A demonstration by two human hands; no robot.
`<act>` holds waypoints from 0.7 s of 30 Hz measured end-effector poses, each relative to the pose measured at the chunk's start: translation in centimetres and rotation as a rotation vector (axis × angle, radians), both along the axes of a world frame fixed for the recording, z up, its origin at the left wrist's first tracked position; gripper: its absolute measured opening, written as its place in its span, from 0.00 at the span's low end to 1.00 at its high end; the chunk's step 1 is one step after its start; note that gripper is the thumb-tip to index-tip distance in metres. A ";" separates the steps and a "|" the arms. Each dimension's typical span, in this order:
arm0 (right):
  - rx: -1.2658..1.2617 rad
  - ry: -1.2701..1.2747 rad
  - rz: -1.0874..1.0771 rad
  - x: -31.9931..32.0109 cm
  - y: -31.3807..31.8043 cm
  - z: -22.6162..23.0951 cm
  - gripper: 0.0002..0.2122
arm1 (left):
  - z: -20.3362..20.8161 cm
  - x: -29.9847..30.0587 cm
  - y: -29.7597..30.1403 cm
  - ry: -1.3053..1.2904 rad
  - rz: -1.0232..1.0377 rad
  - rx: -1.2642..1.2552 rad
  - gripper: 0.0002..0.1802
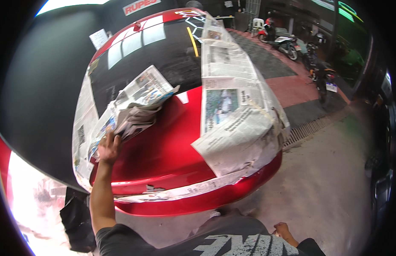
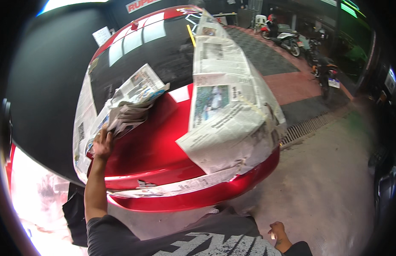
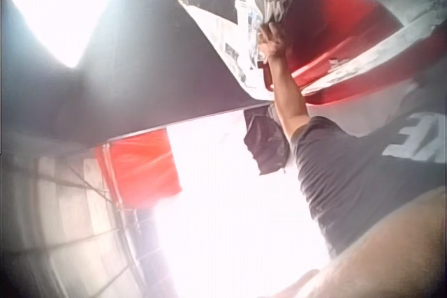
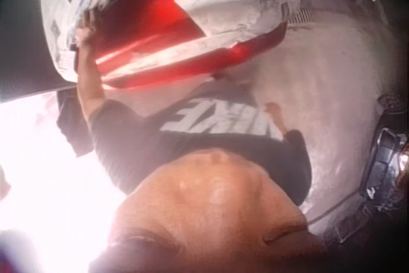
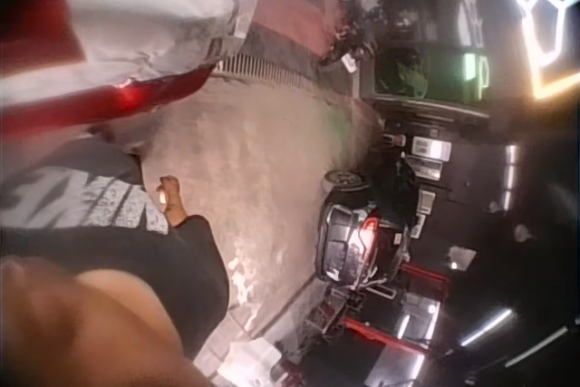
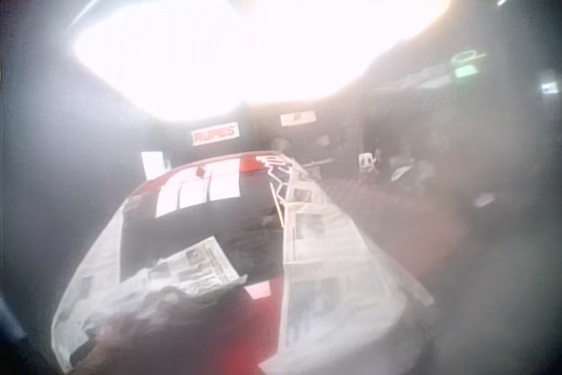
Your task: The person applies masking tape to secure newspaper sheets over the rear bumper and trunk of a red car. They then remove the newspaper and tape from the rear, walk around the vehicle, and place a newspaper sheet on the hood.
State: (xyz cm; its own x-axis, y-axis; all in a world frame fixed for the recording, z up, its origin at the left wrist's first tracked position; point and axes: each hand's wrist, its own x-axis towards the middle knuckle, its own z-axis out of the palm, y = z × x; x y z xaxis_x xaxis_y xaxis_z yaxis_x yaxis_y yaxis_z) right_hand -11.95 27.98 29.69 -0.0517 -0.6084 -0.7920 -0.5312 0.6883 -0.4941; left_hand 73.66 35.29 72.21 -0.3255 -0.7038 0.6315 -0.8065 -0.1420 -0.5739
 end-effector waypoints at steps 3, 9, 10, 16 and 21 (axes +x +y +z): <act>0.005 0.010 0.016 1.0 -1.6 1.1 0.05 | 0.2 2.8 0.6 0.124 0.043 0.080 0.35; -0.121 -0.020 -0.021 2.0 -1.7 0.4 0.06 | 3.1 -3.8 -1.8 0.542 0.301 0.080 0.43; -0.117 -0.026 -0.017 2.2 -1.5 0.2 0.06 | 3.1 -3.6 -1.4 0.485 0.305 0.142 0.33; -0.020 -0.026 0.030 0.2 -0.1 -0.8 0.06 | 4.9 -1.2 -1.3 0.466 0.447 0.110 0.22; -0.001 -0.054 0.071 -5.1 -0.9 -4.2 0.06 | 15.4 -5.0 -2.0 0.047 0.723 -0.004 0.29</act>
